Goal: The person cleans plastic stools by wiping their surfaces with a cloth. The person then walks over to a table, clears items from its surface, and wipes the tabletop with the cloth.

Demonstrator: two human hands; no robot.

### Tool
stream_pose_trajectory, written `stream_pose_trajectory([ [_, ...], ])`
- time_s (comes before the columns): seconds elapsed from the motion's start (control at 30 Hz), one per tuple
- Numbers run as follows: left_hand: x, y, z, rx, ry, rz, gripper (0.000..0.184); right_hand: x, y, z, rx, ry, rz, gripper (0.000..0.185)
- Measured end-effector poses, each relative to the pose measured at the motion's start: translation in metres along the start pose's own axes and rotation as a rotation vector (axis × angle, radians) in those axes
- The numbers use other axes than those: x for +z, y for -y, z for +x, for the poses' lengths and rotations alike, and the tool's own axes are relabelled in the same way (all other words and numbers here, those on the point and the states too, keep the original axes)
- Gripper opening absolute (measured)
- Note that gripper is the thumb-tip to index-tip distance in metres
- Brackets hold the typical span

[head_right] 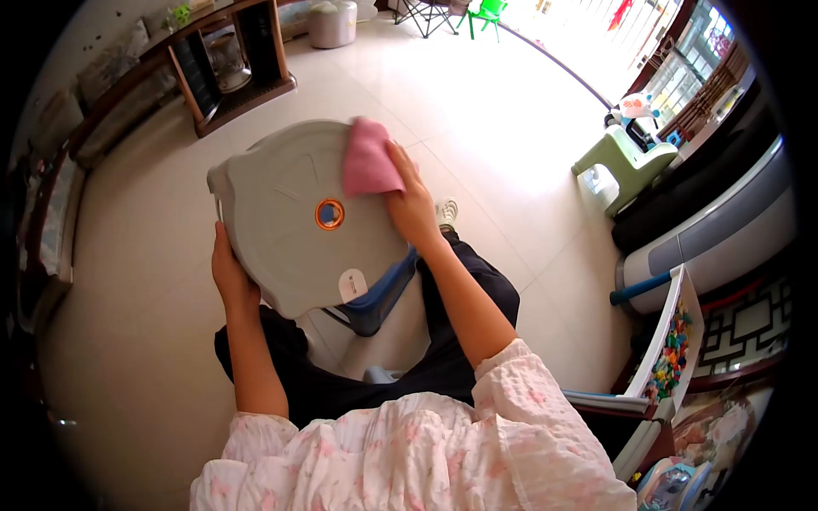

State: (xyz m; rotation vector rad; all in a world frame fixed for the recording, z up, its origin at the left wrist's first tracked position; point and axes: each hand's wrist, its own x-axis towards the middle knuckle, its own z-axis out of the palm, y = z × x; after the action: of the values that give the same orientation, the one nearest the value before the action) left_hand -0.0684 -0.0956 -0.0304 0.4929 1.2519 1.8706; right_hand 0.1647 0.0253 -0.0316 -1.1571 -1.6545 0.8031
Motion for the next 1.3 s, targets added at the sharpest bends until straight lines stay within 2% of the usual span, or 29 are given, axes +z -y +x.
stream_pose_trajectory([
  [0.03,0.0,0.001,0.0,0.009,0.0,-0.016,0.058,-0.007,-0.004,-0.01,0.391,0.097,0.234,0.043],
  [0.07,0.001,0.002,-0.002,0.018,0.002,-0.031,0.059,-0.007,-0.015,-0.022,0.393,0.093,0.234,0.043],
  [0.13,0.009,-0.005,-0.011,0.01,0.021,-0.053,0.057,-0.008,-0.038,-0.044,0.289,-0.043,0.527,0.042],
  [0.17,0.011,-0.009,-0.017,0.001,0.036,-0.071,0.056,-0.014,-0.039,-0.052,0.295,-0.053,0.53,0.042],
  [0.23,0.013,-0.017,-0.028,-0.029,0.027,-0.121,0.053,-0.03,-0.04,-0.065,0.394,0.046,0.819,0.052],
  [0.27,0.013,-0.021,-0.03,-0.048,0.013,-0.187,0.05,-0.036,-0.029,-0.068,0.382,0.013,0.862,0.043],
  [0.3,0.01,-0.022,-0.033,-0.051,0.017,-0.18,0.05,-0.043,-0.023,-0.065,0.456,-0.009,0.849,0.042],
  [0.37,0.002,-0.021,-0.036,-0.066,0.028,-0.245,0.044,-0.052,0.0,-0.063,0.394,-0.054,0.665,0.042],
  [0.43,-0.003,-0.015,-0.031,-0.083,0.064,-0.268,0.04,-0.069,-0.002,-0.045,0.336,0.035,0.639,0.045],
  [0.5,0.002,-0.013,-0.028,-0.129,0.102,-0.194,0.038,-0.077,0.016,-0.033,0.325,-0.004,0.608,0.045],
  [0.57,0.019,-0.011,-0.029,-0.112,0.18,-0.23,0.038,-0.091,0.017,-0.025,0.14,0.032,0.188,0.045],
  [0.7,0.073,-0.013,-0.025,-0.092,0.384,-0.31,0.04,-0.117,0.024,-0.022,0.237,-0.007,0.416,0.037],
  [0.73,0.087,-0.009,-0.016,-0.103,0.395,-0.305,0.04,-0.126,0.024,-0.022,0.274,-0.088,0.521,0.04],
  [0.77,0.101,-0.003,-0.005,0.015,0.468,-0.159,0.041,-0.134,0.02,-0.024,0.315,-0.174,0.628,0.044],
  [0.8,0.117,0.002,0.003,0.131,0.54,-0.013,0.043,-0.144,0.01,-0.029,0.097,-0.228,0.417,0.042],
  [0.83,0.136,0.006,0.012,0.115,0.552,-0.007,0.043,-0.159,0.003,-0.029,0.11,-0.244,0.414,0.042],
  [0.9,0.171,0.015,0.022,0.545,0.586,0.478,0.044,-0.193,-0.007,-0.027,0.238,-0.443,0.59,0.035],
  [0.97,0.177,0.027,0.021,0.595,0.575,0.56,0.042,-0.227,-0.054,-0.03,0.104,-0.553,0.345,0.033],
  [1.0,0.172,0.037,0.021,0.505,0.564,0.53,0.039,-0.243,-0.071,-0.039,0.066,-0.569,0.046,0.038],
  [1.03,0.161,0.047,0.023,0.429,0.552,0.548,0.036,-0.253,-0.087,-0.047,0.078,-0.591,0.041,0.038],
  [1.1,0.119,0.088,0.045,0.206,0.54,0.624,0.031,-0.269,-0.131,-0.068,0.383,-0.944,0.937,0.044],
  [1.17,0.067,0.127,0.049,0.306,0.442,0.784,0.032,-0.287,-0.23,-0.104,0.403,-1.131,0.856,0.05],
  [1.2,0.032,0.15,0.059,0.316,0.364,0.895,0.035,-0.288,-0.237,-0.122,0.531,-1.256,0.863,0.051],
  [1.23,0.002,0.163,0.06,0.205,0.327,0.817,0.04,-0.285,-0.242,-0.145,0.659,-1.378,0.869,0.052],
  [1.27,-0.047,0.196,0.08,0.357,0.197,0.881,0.047,-0.286,-0.281,-0.177,0.707,-1.395,0.809,0.053],
  [1.3,-0.065,0.197,0.066,0.443,0.04,1.166,0.052,-0.288,-0.325,-0.211,0.754,-1.407,0.748,0.054],
])
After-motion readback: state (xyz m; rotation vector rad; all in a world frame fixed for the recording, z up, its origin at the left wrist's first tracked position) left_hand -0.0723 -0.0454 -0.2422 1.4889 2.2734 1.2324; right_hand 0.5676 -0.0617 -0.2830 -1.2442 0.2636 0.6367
